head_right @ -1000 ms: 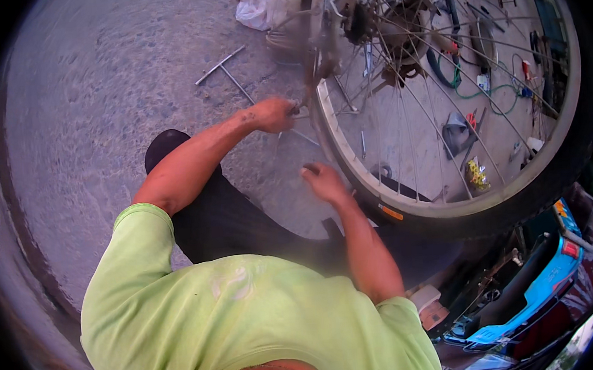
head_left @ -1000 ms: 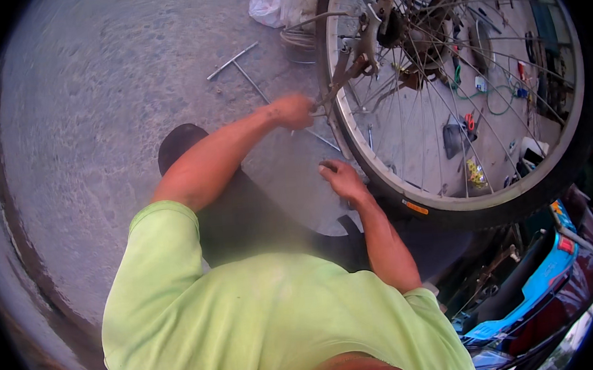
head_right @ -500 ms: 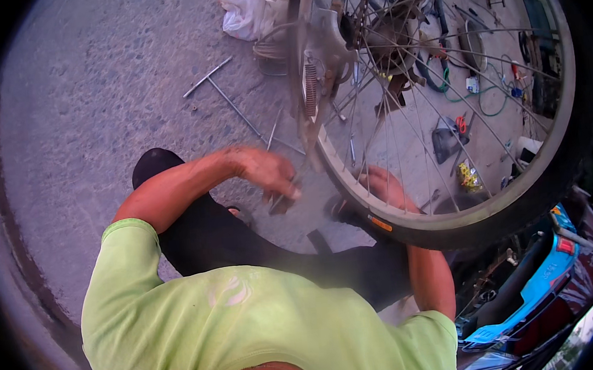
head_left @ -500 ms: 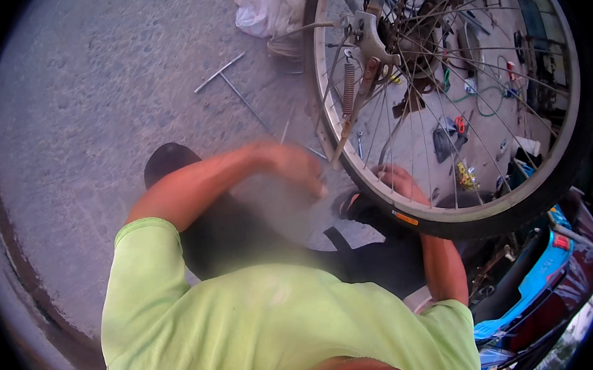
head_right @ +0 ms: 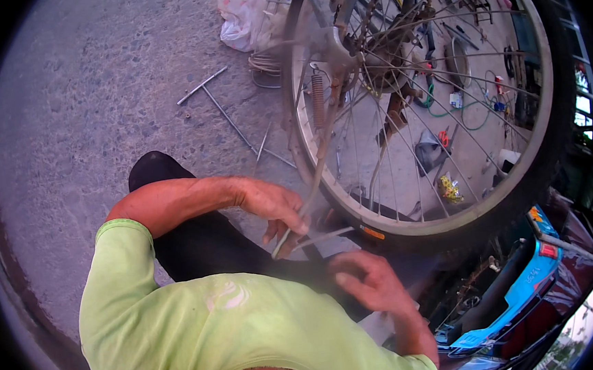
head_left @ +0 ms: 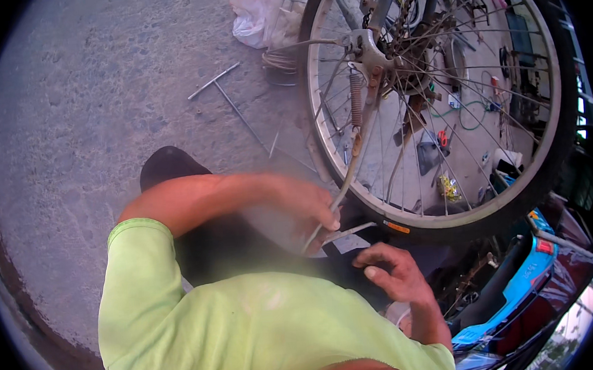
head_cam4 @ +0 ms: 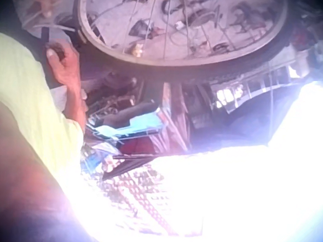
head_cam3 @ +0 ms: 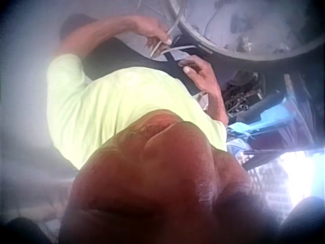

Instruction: The person works on the rear wheel of a bicycle, handling the hub area, tightening parts with a wrench, and placing the chain back onto the sprocket while the bike is upside down on the ground.

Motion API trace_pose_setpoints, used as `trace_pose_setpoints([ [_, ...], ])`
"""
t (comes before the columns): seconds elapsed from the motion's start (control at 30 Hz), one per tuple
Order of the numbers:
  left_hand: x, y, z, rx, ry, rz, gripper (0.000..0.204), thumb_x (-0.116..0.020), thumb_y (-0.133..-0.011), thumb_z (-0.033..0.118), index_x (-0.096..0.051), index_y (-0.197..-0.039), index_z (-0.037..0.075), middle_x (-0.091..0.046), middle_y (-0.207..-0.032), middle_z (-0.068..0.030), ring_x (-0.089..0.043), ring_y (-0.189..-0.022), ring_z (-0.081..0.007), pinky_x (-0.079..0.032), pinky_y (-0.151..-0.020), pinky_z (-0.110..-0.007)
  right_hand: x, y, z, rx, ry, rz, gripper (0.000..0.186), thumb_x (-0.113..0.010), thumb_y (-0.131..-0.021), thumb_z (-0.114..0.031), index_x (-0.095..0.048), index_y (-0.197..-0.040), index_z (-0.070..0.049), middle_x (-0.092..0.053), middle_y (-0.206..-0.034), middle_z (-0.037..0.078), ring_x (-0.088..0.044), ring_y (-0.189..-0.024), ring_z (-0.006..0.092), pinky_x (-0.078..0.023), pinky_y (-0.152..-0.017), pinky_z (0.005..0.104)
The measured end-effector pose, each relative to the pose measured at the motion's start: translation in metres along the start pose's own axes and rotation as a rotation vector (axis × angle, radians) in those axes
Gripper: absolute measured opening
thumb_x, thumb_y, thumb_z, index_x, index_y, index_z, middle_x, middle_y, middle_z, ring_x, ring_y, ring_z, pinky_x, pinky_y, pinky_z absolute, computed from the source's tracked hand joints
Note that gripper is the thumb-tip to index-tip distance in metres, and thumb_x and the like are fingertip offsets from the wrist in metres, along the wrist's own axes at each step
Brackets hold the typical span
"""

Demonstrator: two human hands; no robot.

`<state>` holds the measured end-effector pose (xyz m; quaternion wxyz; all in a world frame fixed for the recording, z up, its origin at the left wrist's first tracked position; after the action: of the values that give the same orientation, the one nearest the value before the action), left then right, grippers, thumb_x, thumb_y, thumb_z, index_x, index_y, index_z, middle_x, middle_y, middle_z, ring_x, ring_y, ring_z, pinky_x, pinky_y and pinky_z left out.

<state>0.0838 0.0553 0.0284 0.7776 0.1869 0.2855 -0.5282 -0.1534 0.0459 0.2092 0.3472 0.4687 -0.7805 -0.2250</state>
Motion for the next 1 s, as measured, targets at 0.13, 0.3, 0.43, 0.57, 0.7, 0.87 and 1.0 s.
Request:
trace_pose_setpoints([
  [0.13,-0.003,0.007,0.005,-0.016,-0.004,0.037,0.033,-0.054,-0.102,0.029,-0.065,-0.098,-0.002,-0.075,-0.094,-0.0167,-0.073,-0.08,-0.0216,-0.057,-0.062,-0.032,-0.039,-0.08,-0.038,0.476,0.023,0.725,0.038,-0.068,-0.087,-0.01,-0.059,-0.122,0.001,-0.063,-0.116,0.015,-0.063,-0.103,0.0234,-0.05,-0.092,0.0361],
  [0.3,0.0,-0.003,0.001,-0.009,0.037,0.014,0.034,-0.055,-0.101,0.029,-0.067,-0.1,-0.003,-0.074,-0.094,-0.0172,-0.073,-0.078,-0.0219,-0.057,-0.061,-0.032,0.003,-0.192,-0.052,0.352,-0.663,0.632,0.052,-0.05,-0.104,-0.042,-0.052,-0.133,0.001,-0.065,-0.11,0.013,-0.066,-0.093,0.0219,-0.054,-0.08,0.0329],
  [0.43,0.0,-0.002,-0.005,-0.025,0.109,-0.057,0.037,-0.057,-0.101,0.033,-0.068,-0.099,-0.003,-0.074,-0.095,-0.0145,-0.072,-0.081,-0.0216,-0.058,-0.065,-0.032,0.024,-0.221,-0.058,0.328,-1.118,-0.007,0.054,-0.049,-0.105,-0.047,-0.054,-0.132,-0.001,-0.065,-0.094,0.008,-0.06,-0.069,0.0173,-0.05,-0.061,0.0279],
  [0.57,0.021,0.01,0.004,0.112,-0.266,0.151,0.042,-0.06,-0.099,0.039,-0.069,-0.105,-0.002,-0.074,-0.097,-0.0126,-0.072,-0.088,-0.0205,-0.058,-0.075,-0.034,0.016,-0.229,-0.051,0.297,-0.945,0.209,0.039,-0.058,-0.104,-0.034,-0.056,-0.126,-0.002,-0.059,-0.084,0.003,-0.053,-0.064,0.0106,-0.043,-0.052,0.0258],
  [0.7,0.068,0.047,0.031,0.024,-0.767,0.515,0.05,-0.064,-0.096,0.045,-0.067,-0.114,-0.001,-0.073,-0.101,-0.0128,-0.07,-0.094,-0.0233,-0.056,-0.081,-0.037,-0.011,-0.234,-0.066,0.348,-0.686,0.575,0.026,-0.054,-0.105,-0.021,-0.054,-0.122,-0.001,-0.048,-0.075,0.0,-0.041,-0.055,0.0054,-0.031,-0.044,0.02],
  [0.87,0.101,0.048,0.036,-0.106,-0.781,1.328,0.053,-0.06,-0.098,0.043,-0.062,-0.127,0.0,-0.07,-0.115,-0.018,-0.066,-0.109,-0.0253,-0.051,-0.094,-0.04,-0.007,-0.235,-0.062,0.34,-0.716,0.609,0.024,-0.055,-0.105,-0.022,-0.055,-0.116,-0.001,-0.049,-0.074,0.001,-0.042,-0.055,0.0069,-0.032,-0.044,0.0208],
  [1.0,0.124,0.013,0.032,-0.732,-0.231,1.245,0.062,-0.043,-0.105,0.056,-0.063,-0.128,0.002,-0.07,-0.114,-0.0125,-0.063,-0.108,-0.0252,-0.044,-0.101,-0.036,-0.011,-0.241,-0.06,0.368,-0.74,0.619,0.018,-0.056,-0.105,-0.021,-0.053,-0.108,-0.003,-0.051,-0.074,0.001,-0.044,-0.055,0.0078,-0.034,-0.043,0.0214],
])
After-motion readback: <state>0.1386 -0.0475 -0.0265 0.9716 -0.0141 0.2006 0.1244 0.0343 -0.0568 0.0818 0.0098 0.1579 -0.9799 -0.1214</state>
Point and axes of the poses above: each hand's wrist, its own y-axis away from the middle knuckle, its own x-axis out of the back of the hand, z = x × y, the point moved 1 cm from there along -y, towards the middle knuckle
